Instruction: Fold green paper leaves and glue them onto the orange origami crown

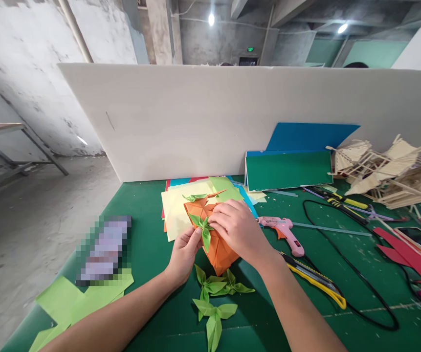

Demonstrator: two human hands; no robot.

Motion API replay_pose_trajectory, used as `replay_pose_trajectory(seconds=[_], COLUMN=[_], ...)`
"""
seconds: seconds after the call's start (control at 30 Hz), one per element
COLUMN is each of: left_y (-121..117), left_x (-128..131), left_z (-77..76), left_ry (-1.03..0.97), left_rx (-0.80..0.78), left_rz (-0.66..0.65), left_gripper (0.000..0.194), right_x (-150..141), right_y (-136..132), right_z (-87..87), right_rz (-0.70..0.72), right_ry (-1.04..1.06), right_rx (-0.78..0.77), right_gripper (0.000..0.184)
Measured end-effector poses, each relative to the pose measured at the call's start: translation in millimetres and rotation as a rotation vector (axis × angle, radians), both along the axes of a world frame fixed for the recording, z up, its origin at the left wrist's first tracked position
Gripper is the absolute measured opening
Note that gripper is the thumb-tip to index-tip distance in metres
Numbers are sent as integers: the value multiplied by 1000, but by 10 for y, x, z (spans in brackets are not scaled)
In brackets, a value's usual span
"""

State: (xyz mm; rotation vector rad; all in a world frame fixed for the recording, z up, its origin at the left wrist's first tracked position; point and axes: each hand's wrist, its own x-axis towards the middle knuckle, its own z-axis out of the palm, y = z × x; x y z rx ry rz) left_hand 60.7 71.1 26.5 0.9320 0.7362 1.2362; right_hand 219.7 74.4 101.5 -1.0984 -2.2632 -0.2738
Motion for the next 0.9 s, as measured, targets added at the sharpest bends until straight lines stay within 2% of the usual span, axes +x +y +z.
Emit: replay_pose_trajectory(seconds=[0.37,0.57,0.9], left_y=[-12,-37,-63], left_x=[6,20,23], left_z=[21,93,110], left_ry=[-29,-243,-178], left_rx=[-18,-175,-72], left_rz=[-3,-56,-97], left_gripper=[29,23,24], right_x=[8,13,68], right_y=[9,4,-26], right_z=[-4,-7,56], right_rz=[2,-5,20], right_ry=[14,2,44], right_rx=[-3,-3,-71], right_gripper=[17,16,17])
